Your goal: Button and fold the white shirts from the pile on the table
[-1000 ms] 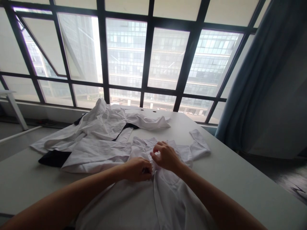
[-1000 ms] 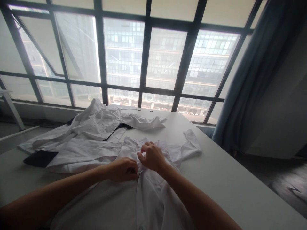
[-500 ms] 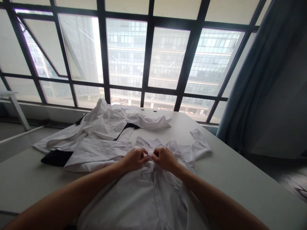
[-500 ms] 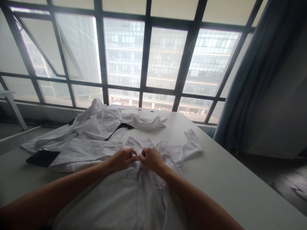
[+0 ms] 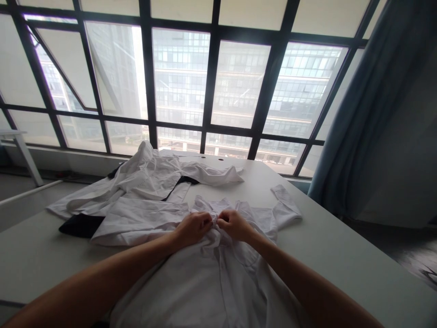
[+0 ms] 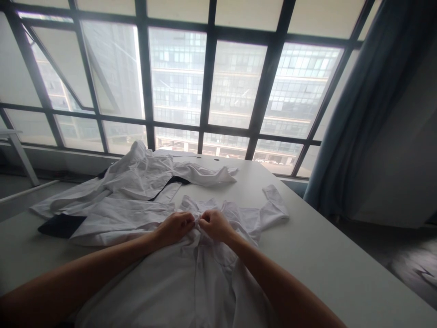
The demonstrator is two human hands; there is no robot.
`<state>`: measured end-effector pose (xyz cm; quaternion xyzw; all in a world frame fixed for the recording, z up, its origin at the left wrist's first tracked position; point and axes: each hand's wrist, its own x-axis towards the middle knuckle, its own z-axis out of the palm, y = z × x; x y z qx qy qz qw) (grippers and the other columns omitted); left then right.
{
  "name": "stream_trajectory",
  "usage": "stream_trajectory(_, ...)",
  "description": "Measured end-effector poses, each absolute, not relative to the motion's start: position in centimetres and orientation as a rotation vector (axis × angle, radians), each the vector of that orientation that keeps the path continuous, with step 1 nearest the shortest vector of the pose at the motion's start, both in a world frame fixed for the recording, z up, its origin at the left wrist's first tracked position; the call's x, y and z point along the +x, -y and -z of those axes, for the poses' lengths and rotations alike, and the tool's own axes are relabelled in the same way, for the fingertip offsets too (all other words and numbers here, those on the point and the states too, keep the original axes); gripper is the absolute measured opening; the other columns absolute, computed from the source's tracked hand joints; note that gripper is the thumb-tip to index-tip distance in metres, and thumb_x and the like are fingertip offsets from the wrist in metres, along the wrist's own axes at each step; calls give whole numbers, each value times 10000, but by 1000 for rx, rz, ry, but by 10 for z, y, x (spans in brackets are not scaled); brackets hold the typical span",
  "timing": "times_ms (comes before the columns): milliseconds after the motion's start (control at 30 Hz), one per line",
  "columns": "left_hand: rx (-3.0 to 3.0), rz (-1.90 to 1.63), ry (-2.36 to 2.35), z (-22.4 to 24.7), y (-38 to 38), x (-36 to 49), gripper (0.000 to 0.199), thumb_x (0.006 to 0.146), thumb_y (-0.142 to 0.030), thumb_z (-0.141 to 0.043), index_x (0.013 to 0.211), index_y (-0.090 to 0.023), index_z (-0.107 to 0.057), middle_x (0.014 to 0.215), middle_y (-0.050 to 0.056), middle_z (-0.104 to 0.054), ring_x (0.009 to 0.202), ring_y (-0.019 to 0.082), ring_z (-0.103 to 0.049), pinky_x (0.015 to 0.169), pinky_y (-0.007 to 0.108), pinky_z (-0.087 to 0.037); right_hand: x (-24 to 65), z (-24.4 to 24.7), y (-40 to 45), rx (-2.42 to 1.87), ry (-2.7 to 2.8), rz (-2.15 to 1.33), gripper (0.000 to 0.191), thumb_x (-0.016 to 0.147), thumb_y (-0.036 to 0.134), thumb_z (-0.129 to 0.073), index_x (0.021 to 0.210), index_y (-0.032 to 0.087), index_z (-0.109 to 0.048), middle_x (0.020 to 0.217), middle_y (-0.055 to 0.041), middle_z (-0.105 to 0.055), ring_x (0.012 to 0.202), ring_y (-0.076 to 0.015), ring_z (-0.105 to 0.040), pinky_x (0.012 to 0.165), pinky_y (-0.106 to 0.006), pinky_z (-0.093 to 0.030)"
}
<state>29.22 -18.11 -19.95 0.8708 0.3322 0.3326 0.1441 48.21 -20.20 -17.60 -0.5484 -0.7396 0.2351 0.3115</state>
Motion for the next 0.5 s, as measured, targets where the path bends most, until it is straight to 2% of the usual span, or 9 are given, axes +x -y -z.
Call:
stream_trajectory(133,2563,-932,-824,200,180,290,181,901,-243,-513,810,-173,-654,723,5,-627,624,110,-516,606,214,-372,486,178,199,-1424,2004,-571,175,746,227,-545,708,123,-681,647,-7,-619,620,-125,-517,578,-222,-358)
stream_trajectory(267,2497,-991,-808,201,177,289,159,883,-229,-516,818,-167,-647,738,8,-630,650,114,-526,631,219,-387,495,180,193,-1254,2023,-901,176,759,274,-569,735,127,-662,608,24,-553,579,-101,-444,559,-212,-351)
stream_trajectory(333,2450,-1006,-821,202,177,290,141,863,-216,-523,811,-163,-642,719,0,-616,639,108,-518,625,216,-384,497,182,192,-1195,2038,-955,181,770,291,-575,738,131,-654,593,36,-525,568,-95,-419,551,-209,-341)
stream_trajectory(500,2396,-1020,-805,202,181,292,175,878,-286,-538,806,-159,-634,679,-11,-584,606,102,-505,598,210,-377,489,183,199,-1327,2219,-558,136,745,180,-544,673,130,-648,590,26,-544,579,-97,-437,543,-211,-297)
